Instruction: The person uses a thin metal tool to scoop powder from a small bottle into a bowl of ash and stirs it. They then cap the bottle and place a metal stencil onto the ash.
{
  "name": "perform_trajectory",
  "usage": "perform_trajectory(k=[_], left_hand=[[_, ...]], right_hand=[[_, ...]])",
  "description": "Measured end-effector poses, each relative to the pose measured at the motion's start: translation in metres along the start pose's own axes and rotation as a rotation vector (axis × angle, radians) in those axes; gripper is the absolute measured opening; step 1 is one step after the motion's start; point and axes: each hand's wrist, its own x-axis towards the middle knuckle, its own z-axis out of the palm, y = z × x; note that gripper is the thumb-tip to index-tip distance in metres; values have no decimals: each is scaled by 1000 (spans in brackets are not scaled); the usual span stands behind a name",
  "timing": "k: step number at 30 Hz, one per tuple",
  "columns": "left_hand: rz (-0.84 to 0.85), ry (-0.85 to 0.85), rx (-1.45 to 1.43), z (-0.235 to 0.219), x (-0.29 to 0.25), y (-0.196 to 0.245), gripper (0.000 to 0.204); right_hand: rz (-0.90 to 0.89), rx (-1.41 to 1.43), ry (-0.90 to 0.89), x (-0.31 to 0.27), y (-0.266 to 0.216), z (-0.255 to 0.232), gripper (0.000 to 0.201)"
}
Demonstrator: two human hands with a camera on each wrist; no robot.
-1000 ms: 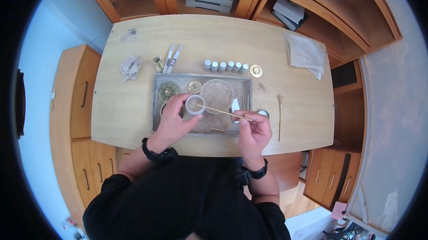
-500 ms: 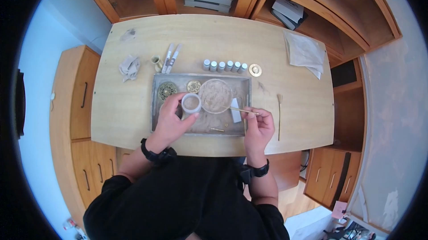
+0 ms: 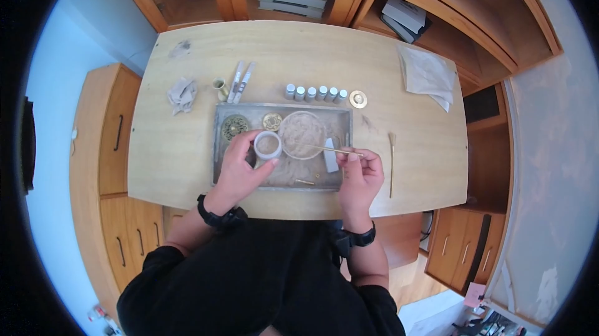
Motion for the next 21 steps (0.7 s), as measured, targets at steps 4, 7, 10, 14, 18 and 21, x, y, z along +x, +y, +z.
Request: perform_trajectory(k=[4, 7, 10, 14, 18, 21], left_hand=[[-8, -1, -9, 1, 0, 0, 55], [-9, -13, -4, 2, 0, 0, 55], [-12, -18, -15, 2, 1, 1, 55], [-4, -22, -9, 3, 1, 2, 56], [-14, -22, -18, 3, 1, 0, 56], [-21, -27, -18, 2, 0, 1, 56]], right_hand=[[-51, 129, 5, 4, -10, 2, 10], [-76, 194, -10, 4, -19, 6, 11], [-95, 208, -63, 1, -25, 13, 10], [-105, 127, -153, -3, -20, 16, 10], [-140, -24, -191, -9, -17, 18, 12], [-179, -38, -201, -11, -18, 17, 13]])
